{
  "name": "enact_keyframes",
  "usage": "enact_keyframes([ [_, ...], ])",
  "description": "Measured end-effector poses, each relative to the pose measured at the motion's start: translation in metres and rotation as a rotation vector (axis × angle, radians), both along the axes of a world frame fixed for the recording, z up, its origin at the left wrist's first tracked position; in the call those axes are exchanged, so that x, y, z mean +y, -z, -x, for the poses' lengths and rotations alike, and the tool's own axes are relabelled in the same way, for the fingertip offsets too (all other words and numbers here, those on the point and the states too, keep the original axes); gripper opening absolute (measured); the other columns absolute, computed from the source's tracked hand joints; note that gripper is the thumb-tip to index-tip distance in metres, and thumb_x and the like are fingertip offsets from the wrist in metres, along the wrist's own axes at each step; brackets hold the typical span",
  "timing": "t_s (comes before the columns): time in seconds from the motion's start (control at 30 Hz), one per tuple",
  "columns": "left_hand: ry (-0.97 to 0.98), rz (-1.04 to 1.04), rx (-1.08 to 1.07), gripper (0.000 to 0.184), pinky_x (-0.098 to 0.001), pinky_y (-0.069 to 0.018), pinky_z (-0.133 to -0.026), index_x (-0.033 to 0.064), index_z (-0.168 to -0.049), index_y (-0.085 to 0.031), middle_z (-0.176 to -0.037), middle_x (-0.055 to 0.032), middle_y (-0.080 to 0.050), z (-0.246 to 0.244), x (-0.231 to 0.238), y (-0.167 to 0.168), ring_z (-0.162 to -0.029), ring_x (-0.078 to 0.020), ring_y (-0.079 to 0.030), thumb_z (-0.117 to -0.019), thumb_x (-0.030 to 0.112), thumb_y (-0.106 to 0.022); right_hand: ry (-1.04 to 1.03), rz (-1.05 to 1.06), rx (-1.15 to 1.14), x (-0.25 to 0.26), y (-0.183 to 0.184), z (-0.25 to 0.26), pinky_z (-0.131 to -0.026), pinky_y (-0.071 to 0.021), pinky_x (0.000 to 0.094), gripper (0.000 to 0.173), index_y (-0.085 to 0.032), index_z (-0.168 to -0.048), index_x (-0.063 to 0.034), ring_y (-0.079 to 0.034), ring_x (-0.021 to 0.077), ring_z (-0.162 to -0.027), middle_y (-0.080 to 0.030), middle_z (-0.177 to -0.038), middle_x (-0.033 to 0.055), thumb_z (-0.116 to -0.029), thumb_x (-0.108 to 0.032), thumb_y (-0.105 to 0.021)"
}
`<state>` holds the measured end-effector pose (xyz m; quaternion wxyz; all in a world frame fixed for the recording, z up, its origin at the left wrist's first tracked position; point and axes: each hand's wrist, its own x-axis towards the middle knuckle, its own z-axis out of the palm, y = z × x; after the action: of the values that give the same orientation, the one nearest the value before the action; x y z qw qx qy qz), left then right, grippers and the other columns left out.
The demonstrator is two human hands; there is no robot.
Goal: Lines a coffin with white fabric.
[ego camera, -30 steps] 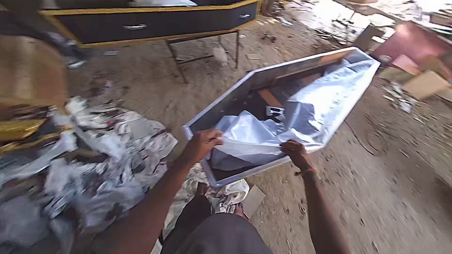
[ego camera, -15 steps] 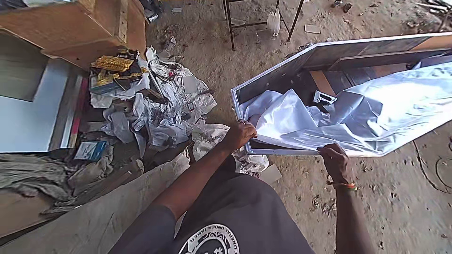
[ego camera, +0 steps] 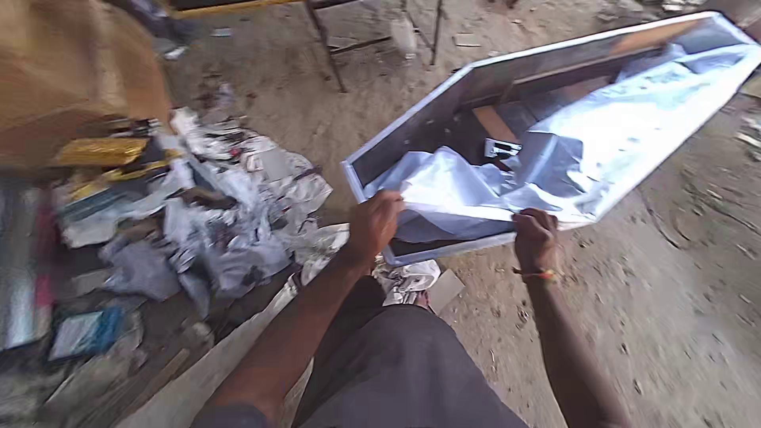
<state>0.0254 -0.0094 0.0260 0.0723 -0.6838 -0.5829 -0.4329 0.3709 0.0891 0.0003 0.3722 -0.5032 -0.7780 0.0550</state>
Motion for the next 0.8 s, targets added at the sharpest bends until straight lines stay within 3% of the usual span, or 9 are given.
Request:
enact_keyframes([
  [0.07, 0.097, -0.024, 0.127, 0.019, -0.0391, -0.0594, -0.075, 0.0051, -0.094, -0.072, -0.102, -0.0134, -0.075, 0.006, -0.021, 0.019, -0.09, -0.0252, -0.073, -0.1014, 0.009, -0.056, -0.005, 0.048, -0.021, -0.008, 0.014, -0.005, -0.091, -0.0552, 0.052, 0.021, -0.08, -0.092, -0.0065, -0.07, 0.0344, -0.102, -0.075, -0.105, 0.0144, -0.0967, -0.008, -0.06],
  [0.2, 0.199, 0.214, 0.175, 0.022, -0.0461, -0.0575, -0.083, 0.0057, -0.086, -0.072, -0.093, -0.0116, -0.074, 0.013, -0.057, 0.066, -0.096, -0.0292, -0.071, -0.0972, 0.008, -0.054, -0.109, 0.112, -0.091, -0.013, 0.047, -0.014, -0.084, -0.0564, 0.0468, 0.023, -0.08, -0.092, -0.0086, -0.07, 0.03, -0.095, -0.076, -0.103, 0.0097, -0.0977, -0.01, -0.058],
  [0.33, 0.203, 0.399, 0.058, 0.023, -0.0451, -0.0532, -0.093, 0.0098, -0.083, -0.072, -0.106, -0.0042, -0.074, 0.012, -0.053, 0.055, -0.109, -0.0241, -0.067, -0.0976, 0.017, -0.056, -0.189, 0.317, -0.131, -0.001, 0.025, -0.017, -0.092, -0.0537, 0.0492, 0.023, -0.08, -0.092, -0.0062, -0.069, 0.0317, -0.101, -0.076, -0.102, 0.0107, -0.0976, -0.01, -0.057],
  [0.43, 0.289, 0.504, 0.012, 0.022, -0.045, -0.0531, -0.092, 0.0099, -0.08, -0.07, -0.109, -0.003, -0.073, 0.019, -0.043, 0.052, -0.11, -0.0231, -0.066, -0.0965, 0.02, -0.059, -0.263, 0.36, -0.145, 0.011, 0.02, -0.018, -0.092, -0.0531, 0.0497, 0.021, -0.079, -0.091, -0.0037, -0.069, 0.0327, -0.1, -0.075, -0.098, 0.0128, -0.0951, -0.007, -0.059],
  [0.6, 0.436, 0.587, 0.044, 0.025, -0.047, -0.0491, -0.098, 0.0094, -0.084, -0.069, -0.1, -0.0059, -0.072, 0.023, -0.046, 0.048, -0.107, -0.0235, -0.066, -0.0999, 0.025, -0.057, -0.278, 0.44, -0.19, 0.009, 0.012, -0.021, -0.095, -0.0526, 0.052, 0.017, -0.078, -0.093, -0.0024, -0.068, 0.0343, -0.102, -0.074, -0.101, 0.0157, -0.0942, -0.005, -0.062],
  [0.8, 0.614, 0.753, 0.199, 0.023, -0.0556, -0.0469, -0.094, 0.0046, -0.081, -0.068, -0.086, -0.0128, -0.068, 0.029, -0.026, 0.027, -0.096, -0.0329, -0.066, -0.0962, 0.022, -0.063, -0.358, 0.509, -0.255, 0.017, 0.006, -0.027, -0.093, -0.0527, 0.0546, 0.013, -0.079, -0.091, -0.0036, -0.068, 0.0347, -0.101, -0.073, -0.1, 0.0165, -0.0926, -0.008, -0.067],
])
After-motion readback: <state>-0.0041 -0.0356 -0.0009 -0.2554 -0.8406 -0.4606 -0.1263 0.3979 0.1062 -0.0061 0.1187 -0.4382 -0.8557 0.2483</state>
